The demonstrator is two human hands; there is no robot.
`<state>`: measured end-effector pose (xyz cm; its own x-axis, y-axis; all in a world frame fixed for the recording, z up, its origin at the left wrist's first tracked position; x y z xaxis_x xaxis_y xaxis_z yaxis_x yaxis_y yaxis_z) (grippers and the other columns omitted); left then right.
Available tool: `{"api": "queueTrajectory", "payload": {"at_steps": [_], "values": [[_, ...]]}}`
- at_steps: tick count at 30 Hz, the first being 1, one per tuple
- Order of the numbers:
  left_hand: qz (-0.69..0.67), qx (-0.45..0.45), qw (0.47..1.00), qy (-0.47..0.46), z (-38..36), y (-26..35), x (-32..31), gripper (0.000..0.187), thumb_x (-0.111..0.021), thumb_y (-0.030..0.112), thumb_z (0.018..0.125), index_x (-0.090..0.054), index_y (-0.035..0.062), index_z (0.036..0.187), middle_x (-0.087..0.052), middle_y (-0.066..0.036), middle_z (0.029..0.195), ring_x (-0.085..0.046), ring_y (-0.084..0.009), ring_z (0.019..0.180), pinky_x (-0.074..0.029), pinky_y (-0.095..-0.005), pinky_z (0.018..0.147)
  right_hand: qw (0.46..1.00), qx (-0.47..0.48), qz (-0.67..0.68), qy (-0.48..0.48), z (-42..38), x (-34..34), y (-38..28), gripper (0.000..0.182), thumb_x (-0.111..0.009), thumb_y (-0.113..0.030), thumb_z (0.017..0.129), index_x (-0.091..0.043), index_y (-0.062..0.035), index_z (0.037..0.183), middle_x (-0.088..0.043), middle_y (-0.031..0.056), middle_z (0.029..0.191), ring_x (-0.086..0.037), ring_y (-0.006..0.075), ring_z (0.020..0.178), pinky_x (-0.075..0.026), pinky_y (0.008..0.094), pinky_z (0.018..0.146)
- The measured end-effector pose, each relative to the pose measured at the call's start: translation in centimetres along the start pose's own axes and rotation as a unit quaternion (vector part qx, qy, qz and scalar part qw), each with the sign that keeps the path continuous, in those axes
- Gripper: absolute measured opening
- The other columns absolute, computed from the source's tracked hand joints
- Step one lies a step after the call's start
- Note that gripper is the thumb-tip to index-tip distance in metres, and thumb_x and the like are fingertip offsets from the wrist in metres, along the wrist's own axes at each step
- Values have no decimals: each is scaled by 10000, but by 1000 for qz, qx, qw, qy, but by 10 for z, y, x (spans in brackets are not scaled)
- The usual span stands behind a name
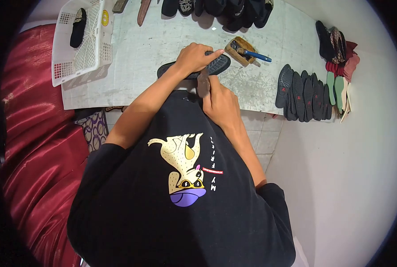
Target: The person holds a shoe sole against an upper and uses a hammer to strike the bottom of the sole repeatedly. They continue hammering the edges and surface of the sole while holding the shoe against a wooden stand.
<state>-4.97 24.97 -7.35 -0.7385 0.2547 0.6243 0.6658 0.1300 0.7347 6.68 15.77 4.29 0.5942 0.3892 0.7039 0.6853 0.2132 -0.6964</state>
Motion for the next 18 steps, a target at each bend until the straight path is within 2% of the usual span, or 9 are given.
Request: {"api": "queueTrajectory", "payload": {"at_steps": [3,6,8,10,13,16,18], "values": [[-10,-2,1000,11,0,2,4,770,-554,786,965,-859,79,987,-777,-225,842,-764,-441,888,-610,-529,839,998,-22,48,26,2,-5,15,164,-573,-81,977,-556,0,1120,-693,314,810,-690,538,758,-530,598,658],[-2,3,1000,7,1,3,3,762,-563,779,964,-862,79,999,-777,-230,846,-763,-443,886,-608,-532,840,1000,-25,8,-5,2,-2,19,153,-582,-68,965,-550,-5,1100,-696,311,815,-691,539,747,-536,602,650],[5,13,1000,-4,-2,-3,0,758,-565,775,965,-863,78,1003,-777,-232,847,-762,-445,885,-607,-535,840,999,-8,34,6,-2,3,14,164,-592,-65,951,-545,-6,1096,-696,314,819,-689,541,743,-540,601,647],[-7,-17,999,37,-1,0,2,700,-586,724,987,-853,77,967,-768,-227,824,-745,-443,840,-591,-516,792,998,5,58,23,-5,7,15,177,-603,-63,937,-540,-7,1093,-697,317,824,-688,544,739,-544,600,644],[11,-2,999,35,0,-3,-1,701,-592,714,989,-850,63,982,-770,-234,844,-744,-445,855,-591,-509,806,998,18,-46,-43,-1,-2,21,274,-606,-32,871,-509,9,1124,-694,297,798,-691,539,736,-564,599,649],[-8,11,997,77,-6,-4,1,702,-597,713,988,-851,58,1005,-770,-235,851,-744,-449,867,-593,-509,810,998,62,25,-6,1,7,24,274,-601,-29,868,-508,8,1123,-701,293,804,-700,533,746,-574,600,661],[7,18,995,96,-8,-6,2,703,-602,714,985,-850,57,1015,-773,-232,856,-746,-446,873,-595,-504,812,999,47,10,-26,10,3,33,273,-603,-25,860,-508,6,1114,-703,298,810,-700,535,752,-571,600,660]]}}
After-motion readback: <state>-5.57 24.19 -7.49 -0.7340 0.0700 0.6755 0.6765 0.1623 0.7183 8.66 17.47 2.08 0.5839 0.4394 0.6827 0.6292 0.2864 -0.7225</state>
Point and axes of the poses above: each hand's wrist, its own z-axis towards the middle knuckle, its own x-axis out of the back of the hand, y = z × x, the point moved 9 cm from there along z, towards the middle knuckle
